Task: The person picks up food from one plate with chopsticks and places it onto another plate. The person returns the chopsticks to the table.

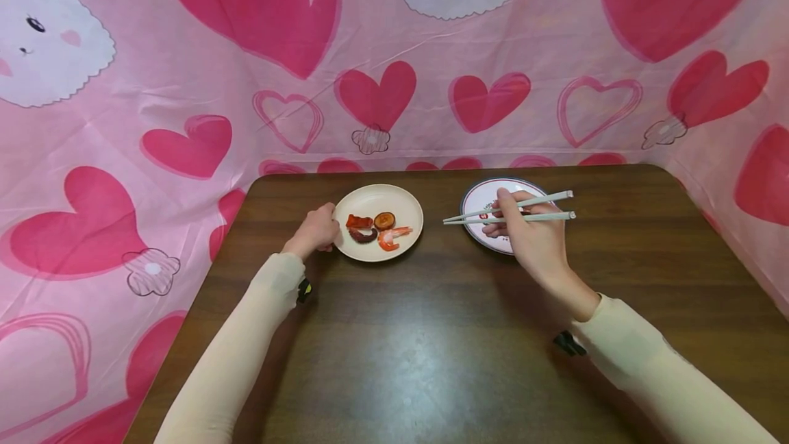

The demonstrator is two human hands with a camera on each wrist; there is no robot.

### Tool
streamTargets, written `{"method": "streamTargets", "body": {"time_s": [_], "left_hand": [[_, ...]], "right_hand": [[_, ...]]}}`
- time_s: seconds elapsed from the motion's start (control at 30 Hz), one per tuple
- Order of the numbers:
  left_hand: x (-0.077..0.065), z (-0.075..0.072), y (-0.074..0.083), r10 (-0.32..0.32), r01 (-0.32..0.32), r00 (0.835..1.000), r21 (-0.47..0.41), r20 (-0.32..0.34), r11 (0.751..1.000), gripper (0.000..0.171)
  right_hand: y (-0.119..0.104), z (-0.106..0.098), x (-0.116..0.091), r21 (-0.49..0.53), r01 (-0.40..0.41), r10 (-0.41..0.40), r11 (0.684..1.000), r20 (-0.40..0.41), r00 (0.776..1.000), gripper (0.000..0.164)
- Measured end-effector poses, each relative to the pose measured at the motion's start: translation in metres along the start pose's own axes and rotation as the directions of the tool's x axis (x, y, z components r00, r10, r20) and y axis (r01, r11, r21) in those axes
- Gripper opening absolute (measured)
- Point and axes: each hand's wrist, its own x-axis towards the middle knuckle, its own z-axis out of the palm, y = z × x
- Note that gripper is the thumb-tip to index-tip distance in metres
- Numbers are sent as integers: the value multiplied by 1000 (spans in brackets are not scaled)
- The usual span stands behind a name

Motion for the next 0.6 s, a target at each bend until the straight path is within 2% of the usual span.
{"method": "streamTargets", "body": {"time_s": [0.27, 0.6], "left_hand": [[2, 1, -1, 1, -1, 1000, 1, -5, 1000, 33], [4, 1, -2, -3, 3, 1000, 7, -1, 1000, 30]], "right_hand": [[-1, -5, -1, 29, 2, -1, 1000, -16, 1000, 30], [-1, -12, -2, 15, -9, 9, 1000, -32, 999, 30]]}}
